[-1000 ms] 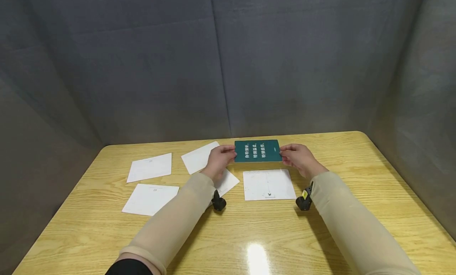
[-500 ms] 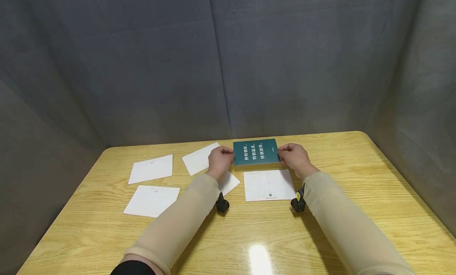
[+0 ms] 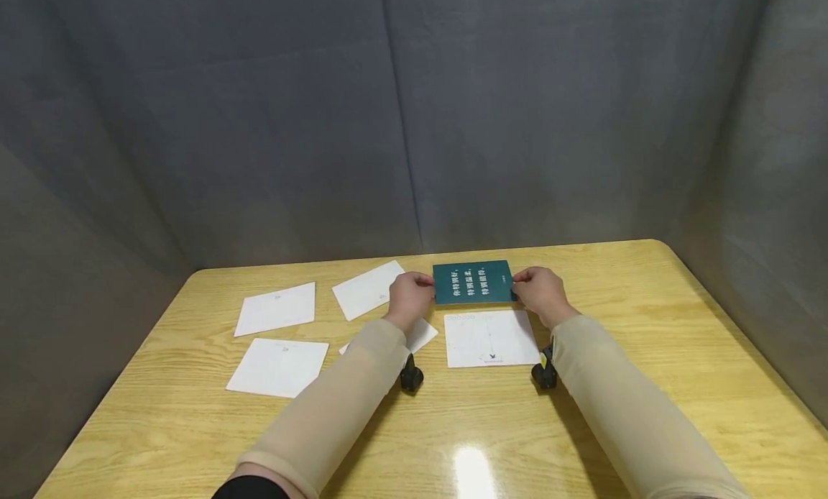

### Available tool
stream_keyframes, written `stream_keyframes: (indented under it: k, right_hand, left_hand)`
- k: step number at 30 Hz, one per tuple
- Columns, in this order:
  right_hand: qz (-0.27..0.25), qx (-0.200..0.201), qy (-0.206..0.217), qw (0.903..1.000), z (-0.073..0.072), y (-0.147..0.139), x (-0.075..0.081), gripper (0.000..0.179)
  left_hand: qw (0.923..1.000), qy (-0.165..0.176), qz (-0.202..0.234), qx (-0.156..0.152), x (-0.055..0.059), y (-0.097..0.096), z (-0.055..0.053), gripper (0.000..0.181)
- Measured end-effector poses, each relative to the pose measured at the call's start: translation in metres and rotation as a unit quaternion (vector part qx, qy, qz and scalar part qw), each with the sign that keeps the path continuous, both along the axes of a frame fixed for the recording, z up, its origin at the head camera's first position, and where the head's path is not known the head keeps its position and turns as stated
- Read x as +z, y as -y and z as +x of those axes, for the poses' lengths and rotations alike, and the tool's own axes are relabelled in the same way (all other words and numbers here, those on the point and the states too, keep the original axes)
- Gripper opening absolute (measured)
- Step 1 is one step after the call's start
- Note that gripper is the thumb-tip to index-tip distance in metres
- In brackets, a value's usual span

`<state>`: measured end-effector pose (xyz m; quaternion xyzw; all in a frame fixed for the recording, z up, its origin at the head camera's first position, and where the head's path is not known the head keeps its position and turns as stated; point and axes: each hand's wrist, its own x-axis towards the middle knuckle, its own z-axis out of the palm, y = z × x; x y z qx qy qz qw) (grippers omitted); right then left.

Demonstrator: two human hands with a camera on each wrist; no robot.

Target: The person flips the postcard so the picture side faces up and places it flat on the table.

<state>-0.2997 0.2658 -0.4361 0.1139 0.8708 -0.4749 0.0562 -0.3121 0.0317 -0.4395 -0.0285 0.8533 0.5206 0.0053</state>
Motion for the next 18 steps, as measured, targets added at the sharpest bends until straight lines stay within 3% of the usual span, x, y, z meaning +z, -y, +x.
stream_keyframes:
  k: [8,18]
  right_hand:
    - [0.008,0.010,-0.007,0.9999,-0.0005,0.0051,0.0009,0.031]
    - [-0.011,0.005,0.007,0.9999,0.0004,0.0064,0.0041,0.036]
  left_hand:
    - [0.9991,0.031,-0.021,0.017,0.0001,0.0028,-0.0039,0.007]
    - [0.9976,0.067,0.004,-0.018,0.0032,-0.0006,-0.0049,0.027]
